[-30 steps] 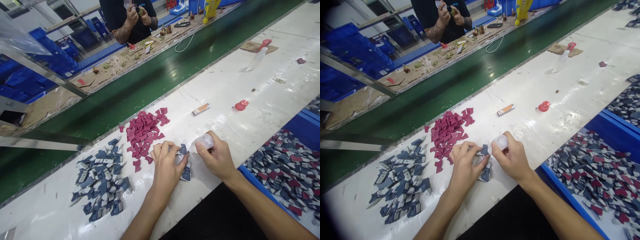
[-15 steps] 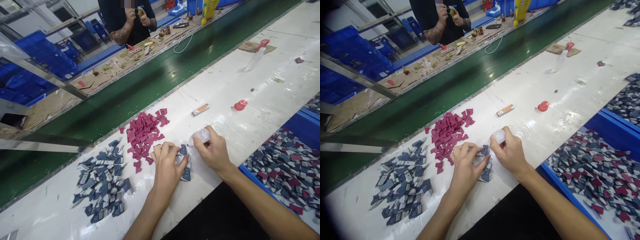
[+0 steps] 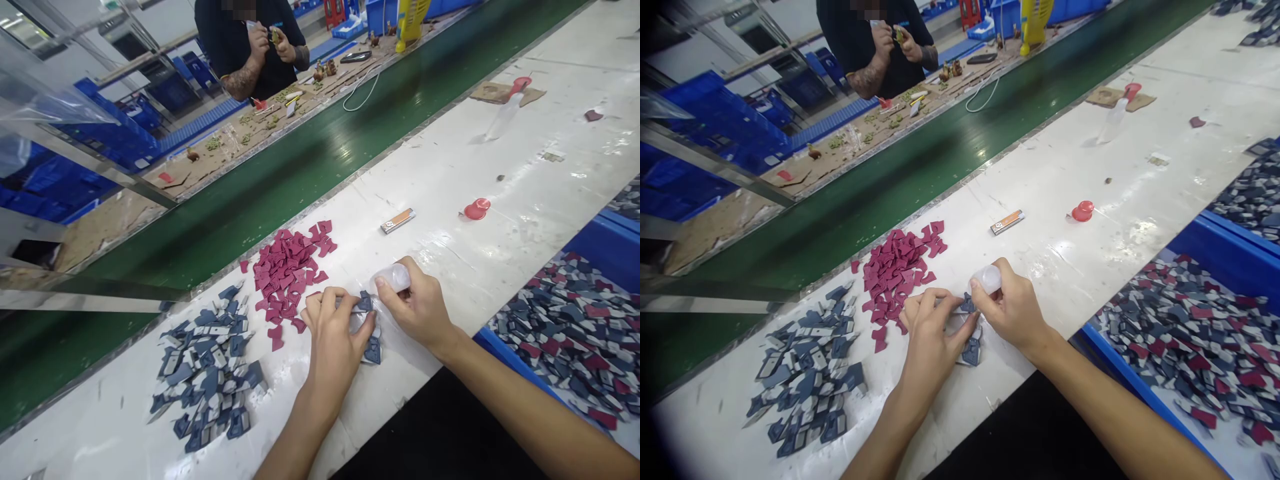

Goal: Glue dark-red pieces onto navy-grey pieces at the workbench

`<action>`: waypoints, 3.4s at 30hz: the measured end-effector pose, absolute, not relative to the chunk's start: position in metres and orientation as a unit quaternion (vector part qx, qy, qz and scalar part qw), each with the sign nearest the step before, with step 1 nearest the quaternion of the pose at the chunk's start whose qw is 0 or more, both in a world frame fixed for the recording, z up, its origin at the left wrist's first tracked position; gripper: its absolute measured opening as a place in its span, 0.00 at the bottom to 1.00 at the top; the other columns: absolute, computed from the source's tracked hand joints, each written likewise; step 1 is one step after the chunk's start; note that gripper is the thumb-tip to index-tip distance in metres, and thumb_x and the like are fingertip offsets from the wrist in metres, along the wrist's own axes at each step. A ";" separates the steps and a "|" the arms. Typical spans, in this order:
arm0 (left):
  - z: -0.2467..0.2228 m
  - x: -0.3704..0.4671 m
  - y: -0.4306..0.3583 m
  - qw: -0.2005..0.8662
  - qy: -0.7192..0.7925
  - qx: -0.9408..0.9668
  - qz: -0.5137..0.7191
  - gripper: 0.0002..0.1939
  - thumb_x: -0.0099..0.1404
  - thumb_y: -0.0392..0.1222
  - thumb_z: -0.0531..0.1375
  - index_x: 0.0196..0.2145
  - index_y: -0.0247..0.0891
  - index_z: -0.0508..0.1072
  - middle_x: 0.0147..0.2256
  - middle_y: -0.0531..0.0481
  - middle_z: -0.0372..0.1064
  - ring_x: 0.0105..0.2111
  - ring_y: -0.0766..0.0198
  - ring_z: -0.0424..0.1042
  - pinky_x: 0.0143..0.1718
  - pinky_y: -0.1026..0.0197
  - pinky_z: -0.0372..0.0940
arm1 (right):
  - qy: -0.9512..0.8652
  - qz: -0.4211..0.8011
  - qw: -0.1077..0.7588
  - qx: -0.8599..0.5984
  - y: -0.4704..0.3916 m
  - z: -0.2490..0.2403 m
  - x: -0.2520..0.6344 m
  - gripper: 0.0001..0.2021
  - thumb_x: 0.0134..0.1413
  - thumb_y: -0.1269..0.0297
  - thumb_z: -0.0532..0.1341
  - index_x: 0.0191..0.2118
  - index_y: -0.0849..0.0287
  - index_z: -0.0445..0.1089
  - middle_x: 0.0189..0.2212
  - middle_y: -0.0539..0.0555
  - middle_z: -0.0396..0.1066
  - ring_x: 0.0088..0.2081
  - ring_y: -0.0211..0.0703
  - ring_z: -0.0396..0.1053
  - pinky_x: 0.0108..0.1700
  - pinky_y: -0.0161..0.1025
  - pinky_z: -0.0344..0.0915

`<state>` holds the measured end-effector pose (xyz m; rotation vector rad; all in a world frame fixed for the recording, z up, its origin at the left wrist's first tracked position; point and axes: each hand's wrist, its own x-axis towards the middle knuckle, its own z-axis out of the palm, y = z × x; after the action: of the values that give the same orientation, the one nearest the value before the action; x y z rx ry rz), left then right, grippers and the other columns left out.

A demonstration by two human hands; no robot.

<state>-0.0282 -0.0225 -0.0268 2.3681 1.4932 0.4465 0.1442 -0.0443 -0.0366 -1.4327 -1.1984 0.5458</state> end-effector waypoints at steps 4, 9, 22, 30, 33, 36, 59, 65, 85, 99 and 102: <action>-0.030 -0.030 -0.023 0.142 0.515 0.830 0.159 0.08 0.70 0.45 0.70 0.46 0.46 0.81 0.49 0.45 0.73 0.50 0.47 0.65 0.52 0.43 0.61 | -0.502 0.240 0.560 -0.613 -0.048 -0.038 0.143 0.15 0.66 0.57 0.63 0.32 0.51 0.57 0.18 0.41 0.57 0.18 0.35 0.54 0.22 0.35 0.52; -0.027 -0.026 -0.024 0.148 0.529 0.820 0.161 0.07 0.69 0.43 0.71 0.44 0.45 0.81 0.47 0.46 0.74 0.49 0.47 0.64 0.52 0.43 0.61 | -0.488 0.250 0.576 -0.607 -0.054 -0.037 0.142 0.15 0.63 0.57 0.66 0.31 0.52 0.60 0.18 0.42 0.59 0.18 0.35 0.56 0.22 0.34 0.54; -0.025 -0.032 -0.028 0.113 0.546 0.813 0.165 0.07 0.69 0.43 0.71 0.44 0.42 0.80 0.48 0.44 0.72 0.50 0.47 0.64 0.51 0.43 0.58 | -0.614 0.257 0.472 -0.577 0.026 -0.033 0.164 0.18 0.65 0.59 0.62 0.59 0.55 0.69 0.55 0.62 0.77 0.58 0.60 0.72 0.60 0.55 0.68; -0.025 -0.032 -0.033 0.120 0.562 0.799 0.177 0.09 0.67 0.42 0.73 0.41 0.41 0.79 0.46 0.45 0.72 0.49 0.48 0.65 0.49 0.44 0.59 | -0.634 0.166 0.399 -0.642 0.014 -0.050 0.172 0.26 0.63 0.56 0.65 0.62 0.60 0.65 0.57 0.68 0.73 0.54 0.65 0.72 0.55 0.57 0.70; -0.025 -0.031 -0.033 0.122 0.570 0.796 0.166 0.10 0.66 0.43 0.74 0.40 0.40 0.78 0.46 0.45 0.72 0.48 0.48 0.66 0.47 0.44 0.59 | -0.585 0.114 0.384 -0.705 -0.011 -0.036 0.168 0.21 0.61 0.56 0.66 0.55 0.60 0.67 0.50 0.65 0.75 0.41 0.57 0.74 0.42 0.50 0.70; -0.025 -0.030 -0.033 0.119 0.572 0.796 0.157 0.11 0.66 0.44 0.74 0.40 0.40 0.78 0.47 0.45 0.72 0.49 0.48 0.66 0.47 0.44 0.59 | -0.639 0.146 0.357 -0.666 -0.016 -0.015 0.149 0.06 0.70 0.62 0.61 0.47 0.56 0.72 0.41 0.56 0.76 0.30 0.47 0.73 0.35 0.44 0.67; -0.029 -0.036 -0.035 0.101 0.563 0.804 0.161 0.10 0.67 0.43 0.73 0.41 0.40 0.79 0.48 0.43 0.71 0.47 0.47 0.64 0.46 0.45 0.59 | -0.693 0.286 0.309 -0.585 0.003 0.015 0.122 0.06 0.74 0.71 0.59 0.48 0.59 0.74 0.43 0.55 0.80 0.43 0.47 0.78 0.46 0.41 0.71; -0.022 -0.035 -0.037 0.150 0.553 0.792 0.209 0.12 0.68 0.44 0.72 0.46 0.42 0.78 0.47 0.46 0.71 0.48 0.48 0.63 0.46 0.47 0.56 | -0.563 0.430 0.407 -0.576 -0.021 0.006 0.149 0.08 0.65 0.58 0.68 0.40 0.57 0.81 0.41 0.56 0.79 0.35 0.44 0.76 0.35 0.40 0.71; 0.003 -0.136 0.013 0.121 0.697 0.683 0.180 0.12 0.70 0.51 0.61 0.33 0.46 0.80 0.43 0.44 0.77 0.51 0.41 0.64 0.58 0.37 0.57 | -0.726 0.227 0.161 -0.628 0.015 -0.004 0.103 0.10 0.75 0.68 0.61 0.53 0.58 0.79 0.50 0.57 0.78 0.44 0.48 0.78 0.44 0.41 0.69; -0.001 -0.121 -0.001 0.082 0.628 0.746 0.208 0.10 0.74 0.47 0.60 0.49 0.44 0.77 0.47 0.42 0.73 0.51 0.44 0.64 0.57 0.39 0.61 | -0.791 0.140 0.026 -0.594 0.038 0.003 0.092 0.12 0.72 0.73 0.57 0.46 0.68 0.79 0.45 0.70 0.79 0.45 0.63 0.82 0.41 0.45 0.71; -0.001 -0.101 -0.015 0.131 0.568 0.790 0.189 0.08 0.73 0.43 0.61 0.47 0.44 0.77 0.47 0.45 0.72 0.51 0.47 0.64 0.55 0.43 0.61 | -0.789 0.139 0.033 -0.597 0.040 0.003 0.089 0.11 0.68 0.77 0.59 0.47 0.68 0.80 0.43 0.71 0.80 0.46 0.62 0.81 0.45 0.45 0.72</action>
<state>-0.1012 -0.0154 -0.0010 2.2961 1.6496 0.5478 0.0885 0.0400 0.0032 -1.8376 -2.4281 0.4283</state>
